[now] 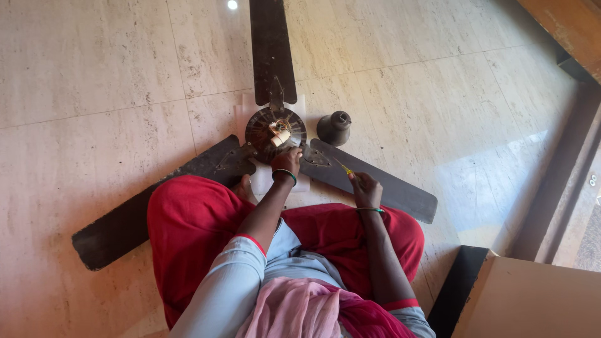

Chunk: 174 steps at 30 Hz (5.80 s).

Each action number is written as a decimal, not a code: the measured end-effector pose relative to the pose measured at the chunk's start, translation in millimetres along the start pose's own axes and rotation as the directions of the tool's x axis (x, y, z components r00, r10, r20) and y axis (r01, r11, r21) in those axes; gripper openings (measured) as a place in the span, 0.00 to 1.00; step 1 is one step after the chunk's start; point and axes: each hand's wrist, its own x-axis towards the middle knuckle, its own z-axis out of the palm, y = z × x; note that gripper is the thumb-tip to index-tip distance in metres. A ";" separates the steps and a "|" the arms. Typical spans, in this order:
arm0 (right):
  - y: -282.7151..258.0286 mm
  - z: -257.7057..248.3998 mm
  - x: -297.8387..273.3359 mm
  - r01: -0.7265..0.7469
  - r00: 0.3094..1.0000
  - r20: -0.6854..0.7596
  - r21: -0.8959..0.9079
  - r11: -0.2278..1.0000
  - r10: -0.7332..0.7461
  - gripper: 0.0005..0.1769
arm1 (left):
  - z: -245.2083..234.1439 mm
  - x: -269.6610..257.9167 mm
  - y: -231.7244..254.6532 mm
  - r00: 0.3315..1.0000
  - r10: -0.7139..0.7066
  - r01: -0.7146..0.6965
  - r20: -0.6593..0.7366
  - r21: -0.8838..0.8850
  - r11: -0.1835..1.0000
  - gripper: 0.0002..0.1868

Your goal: The person sits on the floor and assembles an electric fan by attaching three blades to the central motor housing using a screwdriver. They position each blade and tighten the screws to secure them in place.

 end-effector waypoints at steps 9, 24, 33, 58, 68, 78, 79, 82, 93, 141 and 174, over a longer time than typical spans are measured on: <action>23.3 27.0 20.1 -0.046 0.998 0.041 -0.018 0.999 0.046 0.18 | 13.4 1.5 -14.3 0.996 0.073 -0.074 -0.056 -0.014 0.997 0.04; -27.9 37.8 9.3 0.204 0.978 0.037 0.091 0.975 -0.208 0.15 | -4.1 4.9 -22.9 0.998 -0.011 0.034 0.067 -0.349 0.936 0.19; -92.6 43.1 30.1 0.422 0.896 0.090 0.130 0.897 -0.434 0.16 | 1.8 2.5 -34.7 0.995 0.096 -0.090 0.012 -0.241 0.966 0.18; -126.2 71.1 48.0 0.625 0.760 0.253 -0.030 0.780 -0.599 0.16 | -0.6 -1.2 -32.1 0.995 0.103 -0.101 -0.012 -0.300 0.949 0.18; -140.7 71.2 47.3 0.648 0.719 0.285 0.052 0.760 -0.634 0.21 | 0.6 -1.3 -33.3 0.990 0.134 -0.142 -0.046 -0.306 0.941 0.17; -130.3 78.9 55.8 0.608 0.744 0.252 0.130 0.783 -0.619 0.17 | -14.0 1.2 -21.5 0.994 0.016 0.023 0.105 -0.364 0.931 0.27; -129.7 80.2 56.0 0.595 0.755 0.249 0.128 0.793 -0.606 0.17 | -13.7 1.2 -21.3 0.990 -0.022 0.074 0.143 -0.376 0.924 0.27; -129.9 82.1 56.5 0.550 0.792 0.242 0.116 0.827 -0.560 0.16 | -9.4 2.9 -21.7 0.999 0.033 -0.020 0.032 -0.332 0.943 0.25; -141.4 69.9 44.3 0.571 0.782 0.201 0.145 0.808 -0.589 0.14 | 7.0 -2.3 -31.2 0.994 0.095 -0.105 -0.050 -0.294 0.950 0.19; -132.5 63.4 48.8 0.635 0.731 0.145 0.212 0.743 -0.666 0.18 | -74.0 13.4 6.7 0.851 -0.042 0.014 0.524 0.056 0.998 0.31; -138.2 79.1 34.6 0.703 0.710 0.002 0.044 0.709 -0.704 0.10 | -148.2 39.3 -128.4 0.638 -0.538 -0.318 0.551 0.825 0.467 0.59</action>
